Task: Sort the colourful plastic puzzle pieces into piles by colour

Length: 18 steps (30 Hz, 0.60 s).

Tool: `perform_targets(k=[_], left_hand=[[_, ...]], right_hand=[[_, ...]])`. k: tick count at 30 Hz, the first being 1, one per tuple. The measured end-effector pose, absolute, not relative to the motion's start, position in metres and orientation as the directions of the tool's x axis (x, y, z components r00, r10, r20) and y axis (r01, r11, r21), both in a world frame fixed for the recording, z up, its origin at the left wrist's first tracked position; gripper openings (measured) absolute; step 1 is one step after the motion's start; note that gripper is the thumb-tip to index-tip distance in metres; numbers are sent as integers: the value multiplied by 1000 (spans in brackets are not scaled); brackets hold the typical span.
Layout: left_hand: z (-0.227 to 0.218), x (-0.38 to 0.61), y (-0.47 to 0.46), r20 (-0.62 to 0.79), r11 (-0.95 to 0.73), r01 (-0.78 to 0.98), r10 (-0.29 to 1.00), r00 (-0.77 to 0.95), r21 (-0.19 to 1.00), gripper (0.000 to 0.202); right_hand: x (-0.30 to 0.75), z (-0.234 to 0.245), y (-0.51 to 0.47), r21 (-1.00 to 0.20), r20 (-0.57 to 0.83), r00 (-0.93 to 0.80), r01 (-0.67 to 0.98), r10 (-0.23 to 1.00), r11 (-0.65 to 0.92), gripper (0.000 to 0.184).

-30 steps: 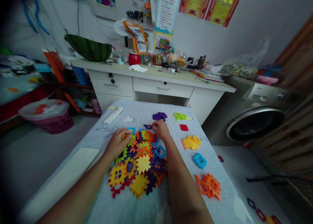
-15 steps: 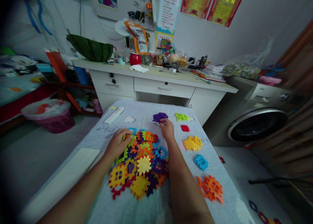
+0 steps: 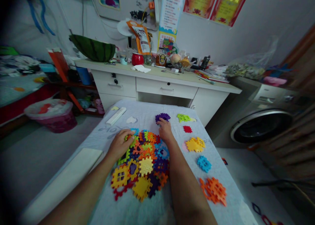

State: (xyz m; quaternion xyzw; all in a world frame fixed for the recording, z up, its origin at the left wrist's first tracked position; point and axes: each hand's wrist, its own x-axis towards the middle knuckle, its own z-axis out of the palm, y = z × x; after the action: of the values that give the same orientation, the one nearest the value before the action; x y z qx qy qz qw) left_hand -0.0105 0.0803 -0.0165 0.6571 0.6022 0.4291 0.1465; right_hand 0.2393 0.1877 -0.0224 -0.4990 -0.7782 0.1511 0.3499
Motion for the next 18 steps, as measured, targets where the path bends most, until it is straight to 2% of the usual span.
perform_targets(k=[6,11,15,18], left_hand=[[-18,-11,81,389,-235,673,917,-85,701,23],[-16,-11,81,392,-241,671,916,-81,701,23],[-14,-11,80,389,-239,672,918,-80,701,22],[-14,-10,80,390,-233,674,917,-88,701,21]], right_hand=[[241,-15,180,-565,429,-134,732,893,381,46],[240,-9,177,-633,406,-189,647,894,425,46],[237,9,170,-702,251,-280,606,927,373,44],[233,26,159,-730,112,-420,580,901,361,32]])
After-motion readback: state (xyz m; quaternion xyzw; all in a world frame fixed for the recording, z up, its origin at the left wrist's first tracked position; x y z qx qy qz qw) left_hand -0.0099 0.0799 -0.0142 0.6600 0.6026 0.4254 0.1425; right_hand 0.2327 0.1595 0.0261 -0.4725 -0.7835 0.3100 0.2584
